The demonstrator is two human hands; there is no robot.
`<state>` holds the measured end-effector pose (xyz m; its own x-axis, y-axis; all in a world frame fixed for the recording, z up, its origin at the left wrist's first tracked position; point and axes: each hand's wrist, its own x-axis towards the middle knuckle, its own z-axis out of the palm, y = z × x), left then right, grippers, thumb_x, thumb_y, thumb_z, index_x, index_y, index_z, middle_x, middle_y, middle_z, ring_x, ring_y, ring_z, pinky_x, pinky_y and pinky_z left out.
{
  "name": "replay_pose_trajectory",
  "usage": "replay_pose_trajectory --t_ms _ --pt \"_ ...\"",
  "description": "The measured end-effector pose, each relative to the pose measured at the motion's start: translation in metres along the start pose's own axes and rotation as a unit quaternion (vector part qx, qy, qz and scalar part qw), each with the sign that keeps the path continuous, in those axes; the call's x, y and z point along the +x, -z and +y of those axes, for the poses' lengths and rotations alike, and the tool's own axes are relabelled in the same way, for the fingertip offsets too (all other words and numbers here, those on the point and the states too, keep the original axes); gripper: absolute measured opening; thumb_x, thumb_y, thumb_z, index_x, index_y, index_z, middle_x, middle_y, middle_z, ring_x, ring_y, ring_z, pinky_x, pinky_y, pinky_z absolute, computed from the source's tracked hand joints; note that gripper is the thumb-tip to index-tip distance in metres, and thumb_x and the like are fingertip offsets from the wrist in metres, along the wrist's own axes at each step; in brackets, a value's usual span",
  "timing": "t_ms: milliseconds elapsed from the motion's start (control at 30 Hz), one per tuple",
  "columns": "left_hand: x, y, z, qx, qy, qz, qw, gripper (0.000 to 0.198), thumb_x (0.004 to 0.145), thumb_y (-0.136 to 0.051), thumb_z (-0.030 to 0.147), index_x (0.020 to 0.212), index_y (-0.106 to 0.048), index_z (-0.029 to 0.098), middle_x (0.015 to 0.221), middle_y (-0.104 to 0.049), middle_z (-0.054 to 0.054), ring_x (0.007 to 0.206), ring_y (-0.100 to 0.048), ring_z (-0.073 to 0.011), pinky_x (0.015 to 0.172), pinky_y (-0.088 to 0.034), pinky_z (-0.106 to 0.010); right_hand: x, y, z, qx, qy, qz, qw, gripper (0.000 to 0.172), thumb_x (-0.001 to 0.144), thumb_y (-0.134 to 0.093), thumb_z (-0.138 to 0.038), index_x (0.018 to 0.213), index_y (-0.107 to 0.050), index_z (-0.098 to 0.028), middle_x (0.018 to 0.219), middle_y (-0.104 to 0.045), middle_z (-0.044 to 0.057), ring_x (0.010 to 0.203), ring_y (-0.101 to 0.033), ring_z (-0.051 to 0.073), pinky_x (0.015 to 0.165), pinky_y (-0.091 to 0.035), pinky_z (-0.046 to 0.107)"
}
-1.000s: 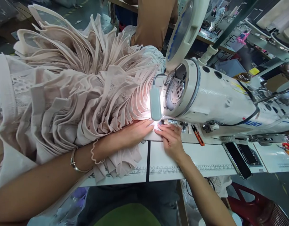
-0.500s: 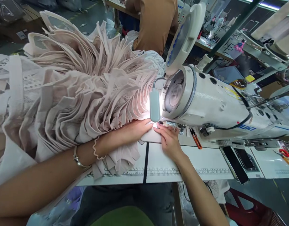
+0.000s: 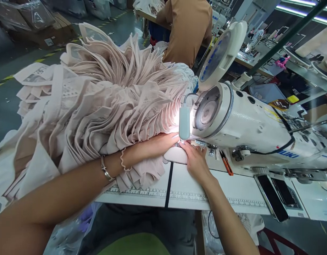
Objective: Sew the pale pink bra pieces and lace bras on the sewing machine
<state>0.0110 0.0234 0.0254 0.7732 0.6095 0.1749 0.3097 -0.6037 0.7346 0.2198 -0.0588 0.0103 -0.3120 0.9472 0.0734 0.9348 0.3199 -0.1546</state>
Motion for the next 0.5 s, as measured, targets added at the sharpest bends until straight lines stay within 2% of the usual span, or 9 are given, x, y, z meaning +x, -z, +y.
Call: replay_pose_trajectory --t_ms 167,300,400,500 --pt "0.003 0.007 0.006 -0.037 0.032 0.010 0.999 0.027 0.104 -0.033 0.023 0.114 -0.058 0.019 0.121 -0.065 -0.006 0.106 -0.061 -0.0160 0.097 -0.049 -0.026 0.002 0.001 -0.001 -0.010 -0.031 -0.029 0.999 0.061 0.081 -0.031 0.001 0.133 -0.058 -0.015 0.139 -0.061 0.014 0.123 -0.054 0.030 0.110 -0.031 0.057" --pt "0.002 0.011 0.010 -0.035 0.046 -0.006 0.998 0.026 0.101 -0.038 0.021 0.119 -0.056 0.018 0.125 -0.064 -0.007 0.107 -0.062 -0.0163 0.096 -0.050 -0.026 0.005 0.001 -0.003 -0.005 -0.048 -0.035 0.998 0.056 0.084 -0.031 -0.001 0.132 -0.056 -0.013 0.135 -0.062 0.017 0.116 -0.056 0.030 0.106 -0.034 0.054" --pt "0.000 0.004 0.007 0.053 0.051 0.014 0.997 0.028 0.101 -0.036 0.017 0.120 -0.056 0.017 0.120 -0.065 -0.007 0.097 -0.064 -0.0153 0.085 -0.052 -0.024 0.009 0.002 -0.006 -0.034 -0.082 -0.023 0.996 0.053 0.088 -0.032 -0.005 0.134 -0.056 -0.011 0.126 -0.066 0.019 0.110 -0.057 0.031 0.101 -0.037 0.051" --pt "-0.002 -0.010 0.004 0.219 0.008 0.052 0.974 0.031 0.097 -0.032 0.004 0.104 -0.061 0.014 0.106 -0.067 -0.009 0.091 -0.062 -0.0168 0.078 -0.049 -0.026 0.016 0.006 -0.009 -0.076 -0.124 -0.032 0.989 0.052 0.090 -0.034 -0.009 0.138 -0.055 -0.013 0.103 -0.071 0.016 0.098 -0.058 0.030 0.094 -0.039 0.048"
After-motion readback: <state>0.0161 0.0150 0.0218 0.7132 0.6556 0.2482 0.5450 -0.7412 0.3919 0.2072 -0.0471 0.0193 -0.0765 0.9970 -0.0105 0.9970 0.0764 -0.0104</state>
